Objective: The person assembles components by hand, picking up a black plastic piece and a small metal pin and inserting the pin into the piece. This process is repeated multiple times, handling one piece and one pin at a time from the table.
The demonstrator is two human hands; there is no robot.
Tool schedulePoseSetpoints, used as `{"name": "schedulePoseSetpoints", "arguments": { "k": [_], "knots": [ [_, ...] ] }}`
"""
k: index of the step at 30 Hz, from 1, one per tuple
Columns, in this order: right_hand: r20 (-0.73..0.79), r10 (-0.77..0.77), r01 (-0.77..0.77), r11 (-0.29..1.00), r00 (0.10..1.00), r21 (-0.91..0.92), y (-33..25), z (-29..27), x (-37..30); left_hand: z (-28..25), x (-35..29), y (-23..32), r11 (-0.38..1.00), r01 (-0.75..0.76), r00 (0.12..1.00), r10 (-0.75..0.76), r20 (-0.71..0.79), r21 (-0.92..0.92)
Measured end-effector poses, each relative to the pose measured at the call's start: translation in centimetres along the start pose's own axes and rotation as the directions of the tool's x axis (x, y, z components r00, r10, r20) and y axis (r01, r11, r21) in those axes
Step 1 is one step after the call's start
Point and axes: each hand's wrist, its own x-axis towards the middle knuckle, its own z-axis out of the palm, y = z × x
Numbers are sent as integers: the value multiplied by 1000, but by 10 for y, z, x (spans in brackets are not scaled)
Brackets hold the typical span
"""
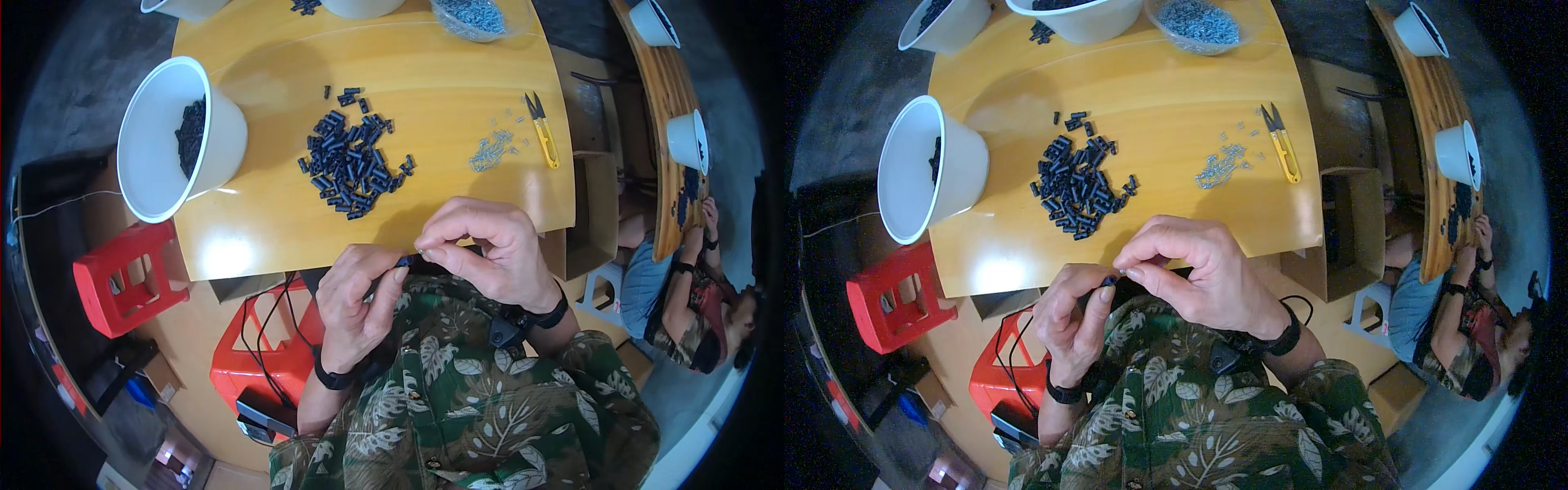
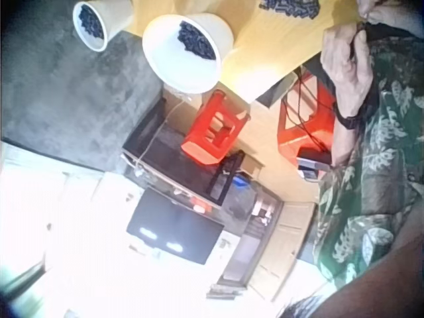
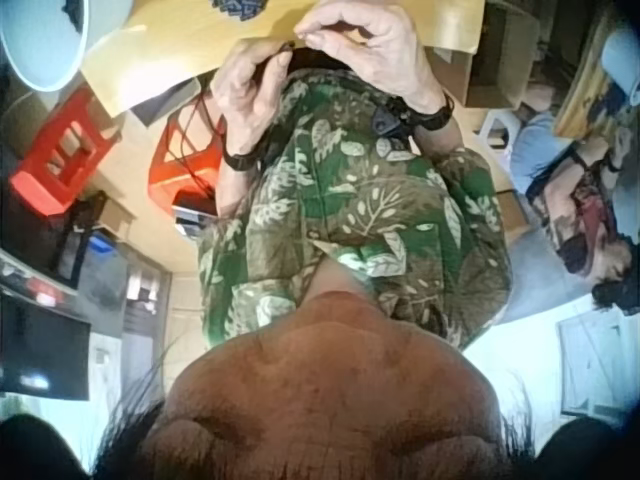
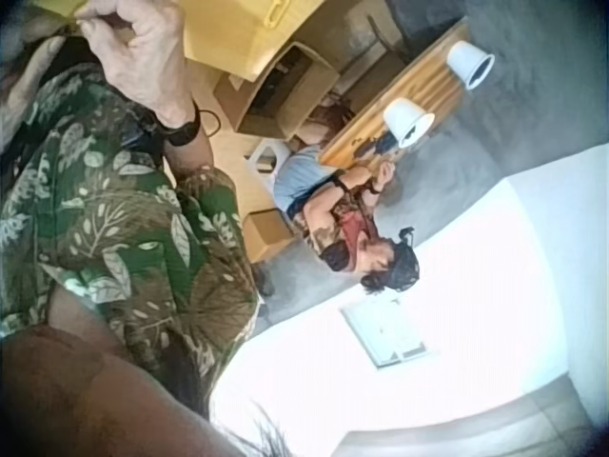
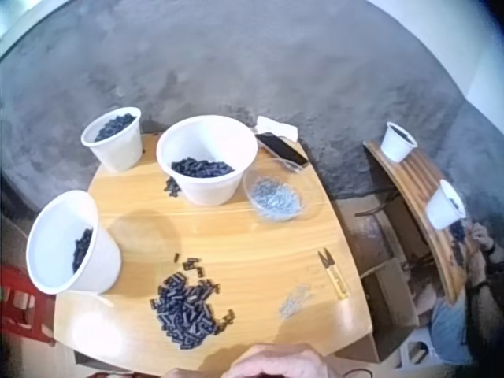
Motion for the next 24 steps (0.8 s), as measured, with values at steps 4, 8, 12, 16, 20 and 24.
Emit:
{"name": "schedulePoseSetpoints", "arguments": {
  "k": [4,8,12,16,20,24],
  "knots": [
    [-37,-21,19,998,999,-55,-6,6,-2,-2,-4,2,1000,-17,1000,17,-7,10],
    [-29,-24,20,993,999,-116,-10,9,-4,-4,-7,3,1000,-19,1000,19,10,15],
    [-43,-17,12,993,999,-120,-10,12,-5,-6,-9,3,998,-38,999,35,39,60],
    [37,-89,96,927,995,-363,-20,9,-1,-6,-8,5,978,-97,993,85,77,184],
    [193,-149,229,827,970,-514,-21,7,-2,-5,-4,8,954,-134,989,112,97,269],
    [96,-162,188,870,982,-455,-18,10,-2,-7,-5,5,968,-130,989,111,97,214]
  ]
}}
